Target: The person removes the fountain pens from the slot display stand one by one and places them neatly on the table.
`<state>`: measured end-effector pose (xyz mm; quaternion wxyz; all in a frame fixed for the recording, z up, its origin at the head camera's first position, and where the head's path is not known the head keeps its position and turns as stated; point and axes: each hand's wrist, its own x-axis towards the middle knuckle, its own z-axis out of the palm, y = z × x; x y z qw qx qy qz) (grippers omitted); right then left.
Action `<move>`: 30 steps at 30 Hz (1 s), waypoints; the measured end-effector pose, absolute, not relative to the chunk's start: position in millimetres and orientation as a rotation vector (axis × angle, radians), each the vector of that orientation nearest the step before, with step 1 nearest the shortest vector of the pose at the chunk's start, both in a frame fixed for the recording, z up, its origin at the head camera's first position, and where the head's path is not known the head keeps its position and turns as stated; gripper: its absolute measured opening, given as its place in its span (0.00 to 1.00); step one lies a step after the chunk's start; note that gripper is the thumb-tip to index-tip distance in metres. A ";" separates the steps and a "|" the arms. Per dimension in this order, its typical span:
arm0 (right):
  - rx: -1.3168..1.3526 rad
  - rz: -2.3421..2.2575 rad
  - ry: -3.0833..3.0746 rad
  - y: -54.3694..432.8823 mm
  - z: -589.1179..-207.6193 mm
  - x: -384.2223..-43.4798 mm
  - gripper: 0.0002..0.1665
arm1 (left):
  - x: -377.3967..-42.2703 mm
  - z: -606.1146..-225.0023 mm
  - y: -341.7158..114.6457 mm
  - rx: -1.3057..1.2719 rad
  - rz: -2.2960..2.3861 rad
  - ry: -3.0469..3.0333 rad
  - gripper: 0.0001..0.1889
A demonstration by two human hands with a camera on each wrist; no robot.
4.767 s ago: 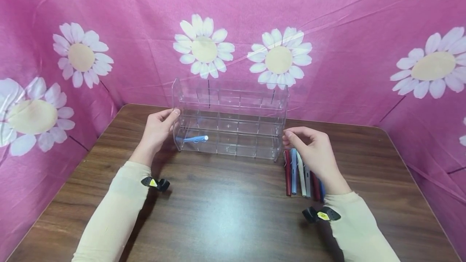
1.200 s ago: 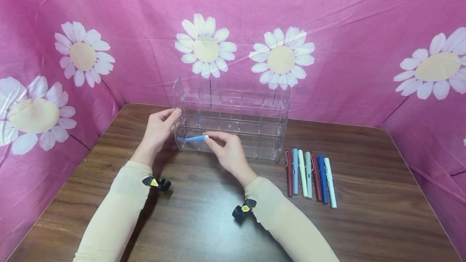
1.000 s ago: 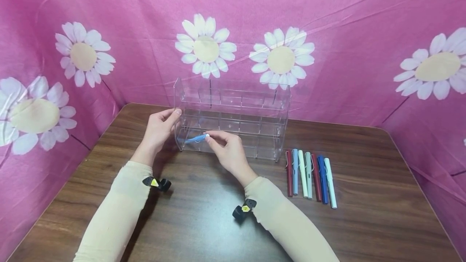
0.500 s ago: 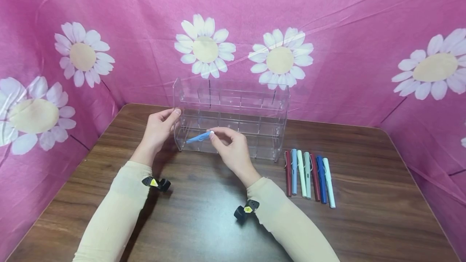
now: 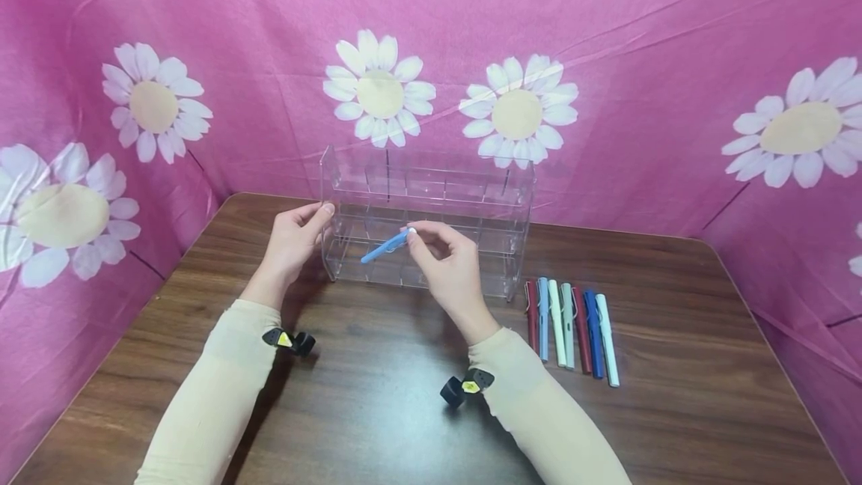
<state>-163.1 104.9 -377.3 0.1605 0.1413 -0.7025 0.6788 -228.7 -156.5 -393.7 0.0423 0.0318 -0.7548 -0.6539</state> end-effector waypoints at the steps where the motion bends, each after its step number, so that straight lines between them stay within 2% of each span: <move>1: 0.394 1.942 -1.999 105.8 -375.9 -162.9 0.11 | -228.7 -394.0 -156.7 0.097 -2.003 -2.307 0.27; 30: 0.278 1.938 -1.899 139.6 -357.1 -153.9 0.09 | -228.8 -395.2 -156.7 0.082 -1.975 -2.307 0.26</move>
